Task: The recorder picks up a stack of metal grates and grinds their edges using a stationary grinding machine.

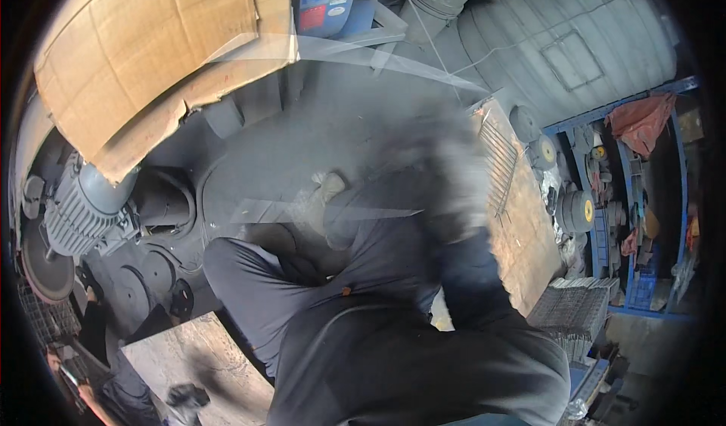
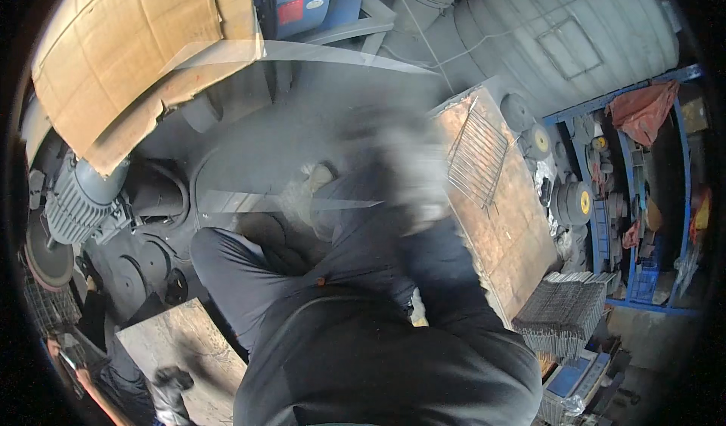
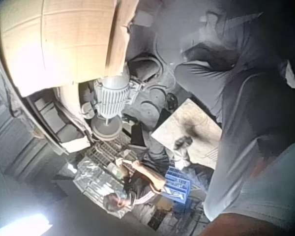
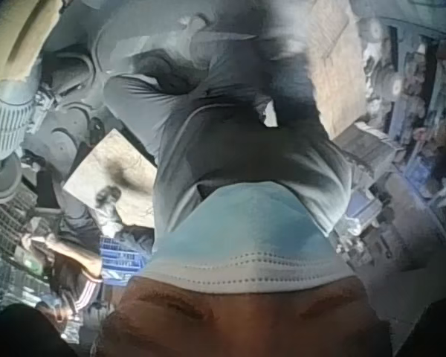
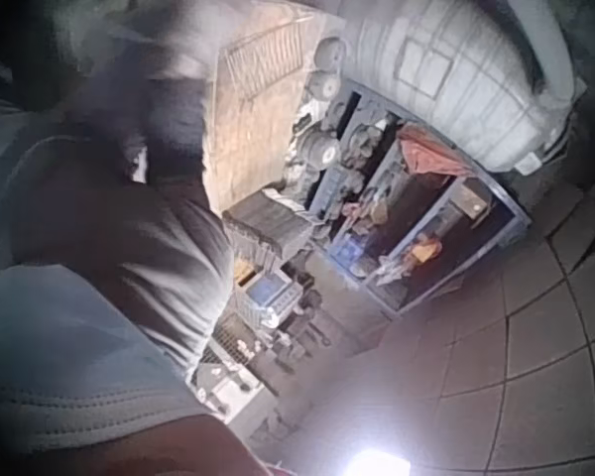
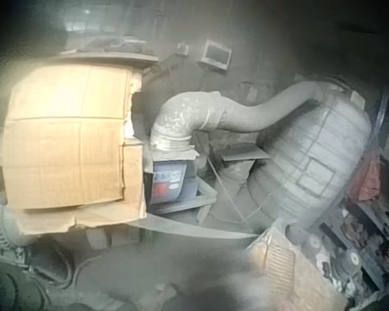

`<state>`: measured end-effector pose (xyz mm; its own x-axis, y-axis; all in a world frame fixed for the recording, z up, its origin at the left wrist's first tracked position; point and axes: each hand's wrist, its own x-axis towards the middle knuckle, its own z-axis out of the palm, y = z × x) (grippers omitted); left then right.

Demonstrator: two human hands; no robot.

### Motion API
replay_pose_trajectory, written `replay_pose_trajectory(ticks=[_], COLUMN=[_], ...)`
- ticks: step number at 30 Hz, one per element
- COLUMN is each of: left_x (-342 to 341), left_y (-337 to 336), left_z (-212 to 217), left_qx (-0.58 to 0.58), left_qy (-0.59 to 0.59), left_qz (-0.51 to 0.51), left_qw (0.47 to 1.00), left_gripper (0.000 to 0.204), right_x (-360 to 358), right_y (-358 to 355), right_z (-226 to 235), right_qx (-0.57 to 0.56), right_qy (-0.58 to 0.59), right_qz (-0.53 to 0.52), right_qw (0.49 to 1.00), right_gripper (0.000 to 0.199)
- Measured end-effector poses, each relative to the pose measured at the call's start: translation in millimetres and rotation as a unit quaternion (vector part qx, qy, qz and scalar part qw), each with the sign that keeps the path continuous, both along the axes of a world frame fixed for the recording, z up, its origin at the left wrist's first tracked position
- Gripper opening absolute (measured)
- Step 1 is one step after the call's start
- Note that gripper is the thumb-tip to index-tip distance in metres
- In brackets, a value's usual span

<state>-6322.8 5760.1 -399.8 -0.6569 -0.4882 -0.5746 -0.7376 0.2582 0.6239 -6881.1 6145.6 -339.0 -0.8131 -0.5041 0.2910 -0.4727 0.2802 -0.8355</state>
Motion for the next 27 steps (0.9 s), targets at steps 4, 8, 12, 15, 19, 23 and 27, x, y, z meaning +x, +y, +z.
replay_pose_trajectory(ticks=[4, 8, 12, 15, 19, 23, 27], left_x=[103.5, 141.5, 137.8, 185.2, 156.4, 222.1, 193.7], left_y=[32.1, 134.9, 130.8, 165.7, 169.0, 191.4, 192.6], left_z=[-15.5, 15.3, -8.1, -24.4, 0.9, -56.6, -58.7], left_qx=[-0.049, -0.045, -0.113, -0.131, -0.228, -0.256, -0.296], left_qy=[-0.184, -0.399, -0.409, -0.410, -0.348, -0.366, -0.276], left_qz=[-0.053, 0.008, 0.161, 0.258, 0.505, 0.444, 0.500], left_qw=[0.980, 0.916, 0.891, 0.865, 0.756, 0.777, 0.766], left_gripper=[0.043, 0.050, 0.061, 0.046, 0.056, 0.057, 0.041], right_x=[-15.7, -12.1, -26.9, -44.0, -23.1, -2.5, 8.8], right_y=[103.1, 189.4, 293.1, 266.4, 248.8, 218.4, 198.3], right_z=[22.3, -32.9, -124.6, -179.6, -174.8, -133.2, -93.6], right_qx=[-0.109, 0.188, 0.396, 0.425, 0.406, 0.483, 0.506], right_qy=[0.160, 0.361, 0.345, 0.273, 0.249, 0.155, 0.316], right_qz=[-0.314, -0.339, -0.291, -0.222, -0.239, -0.226, -0.295], right_qw=[0.930, 0.848, 0.799, 0.834, 0.846, 0.831, 0.746], right_gripper=[0.035, 0.041, 0.048, 0.046, 0.040, 0.041, 0.044])
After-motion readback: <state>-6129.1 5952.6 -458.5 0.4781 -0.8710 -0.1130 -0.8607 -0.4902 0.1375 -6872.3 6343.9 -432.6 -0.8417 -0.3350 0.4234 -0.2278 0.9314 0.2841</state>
